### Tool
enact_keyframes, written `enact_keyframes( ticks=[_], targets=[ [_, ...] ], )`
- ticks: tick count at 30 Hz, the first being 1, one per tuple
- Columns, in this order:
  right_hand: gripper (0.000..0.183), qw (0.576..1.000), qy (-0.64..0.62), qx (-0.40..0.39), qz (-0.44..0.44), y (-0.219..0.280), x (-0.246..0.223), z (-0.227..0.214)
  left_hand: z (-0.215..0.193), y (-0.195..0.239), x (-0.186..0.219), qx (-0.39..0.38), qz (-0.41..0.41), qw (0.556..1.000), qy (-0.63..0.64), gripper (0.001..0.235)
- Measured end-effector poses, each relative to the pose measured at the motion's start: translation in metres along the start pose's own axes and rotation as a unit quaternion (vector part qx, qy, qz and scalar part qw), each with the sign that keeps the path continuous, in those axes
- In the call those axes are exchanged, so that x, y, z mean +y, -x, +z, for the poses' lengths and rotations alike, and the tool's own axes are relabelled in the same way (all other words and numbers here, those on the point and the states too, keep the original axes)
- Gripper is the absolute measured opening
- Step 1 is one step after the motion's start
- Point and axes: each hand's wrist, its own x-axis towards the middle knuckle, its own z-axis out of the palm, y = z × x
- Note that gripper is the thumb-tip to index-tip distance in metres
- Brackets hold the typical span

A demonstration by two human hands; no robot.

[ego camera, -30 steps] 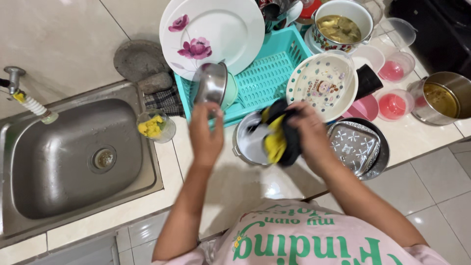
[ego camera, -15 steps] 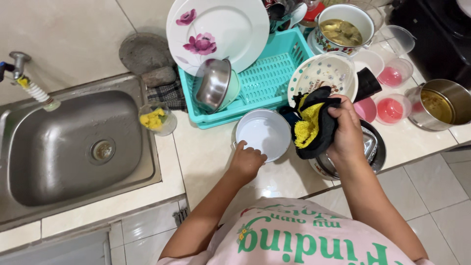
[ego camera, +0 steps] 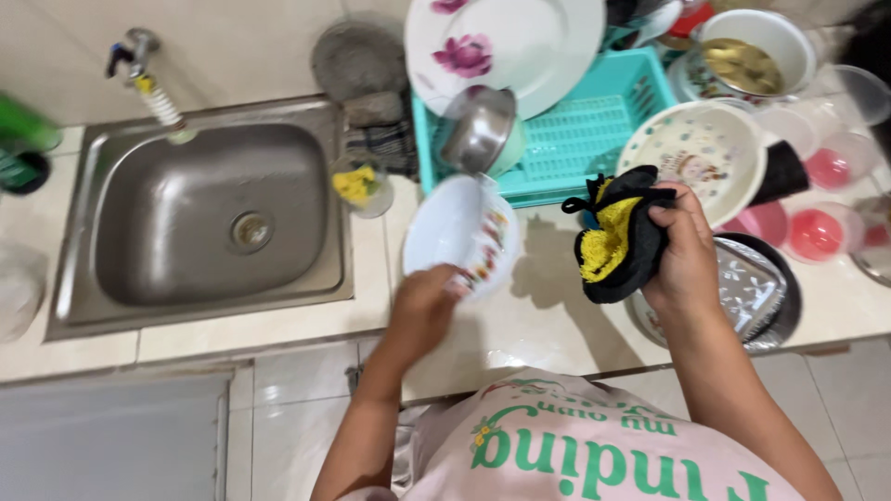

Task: The person dries various kitchen items including a metal bowl, a ceramic bowl, a plastic container, a steaming rack, and a cup using a yellow and black cloth.

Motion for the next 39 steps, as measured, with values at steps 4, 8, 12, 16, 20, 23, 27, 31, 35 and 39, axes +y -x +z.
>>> enact_keyframes(
  ticks=[4,8,12,16,20,23,27,31,35,39],
  targets=[
    [0.024,0.999,0.001,-0.024,0.023,0.005,0.011,0.016,-0.064,0.004,-0.047,0.204,-0.052,0.954,0.212,0.019],
    [0.026,0.999,0.005,-0.027,0.045,0.005,0.027,0.023,-0.124,-0.012,-0.083,0.361,-0.035,0.858,0.365,0.025],
    [0.025,0.997,0.002,-0.046,0.062,0.004,0.037,0.026,-0.147,-0.018,-0.096,0.398,0.048,0.808,0.431,0.024],
    [0.026,0.998,0.004,-0.037,0.06,0.004,0.034,0.025,-0.144,-0.019,-0.094,0.387,0.041,0.794,0.467,0.028],
    [0.024,0.998,0.01,-0.039,0.051,0.004,0.024,0.028,-0.126,-0.027,-0.083,0.355,0.027,0.806,0.472,0.025],
    [0.025,0.998,0.039,-0.049,0.02,0.008,0.009,0.042,-0.096,-0.035,-0.061,0.277,-0.054,0.85,0.444,0.023],
    [0.024,0.978,0.167,-0.097,-0.075,0.027,-0.024,0.066,-0.046,-0.042,-0.015,0.088,-0.061,0.927,0.36,0.029],
    [0.026,0.946,0.22,-0.132,-0.196,0.032,-0.046,0.086,0.006,-0.039,0.056,-0.03,-0.03,0.901,0.431,0.033],
    [0.042,0.822,0.481,-0.134,-0.273,0.027,-0.066,0.092,0.023,-0.038,0.094,-0.076,0.005,0.901,0.426,0.024],
    [0.049,0.722,0.55,-0.18,-0.379,0.051,-0.06,0.09,0.045,-0.057,0.092,-0.043,0.026,0.891,0.451,0.027]
  ],
)
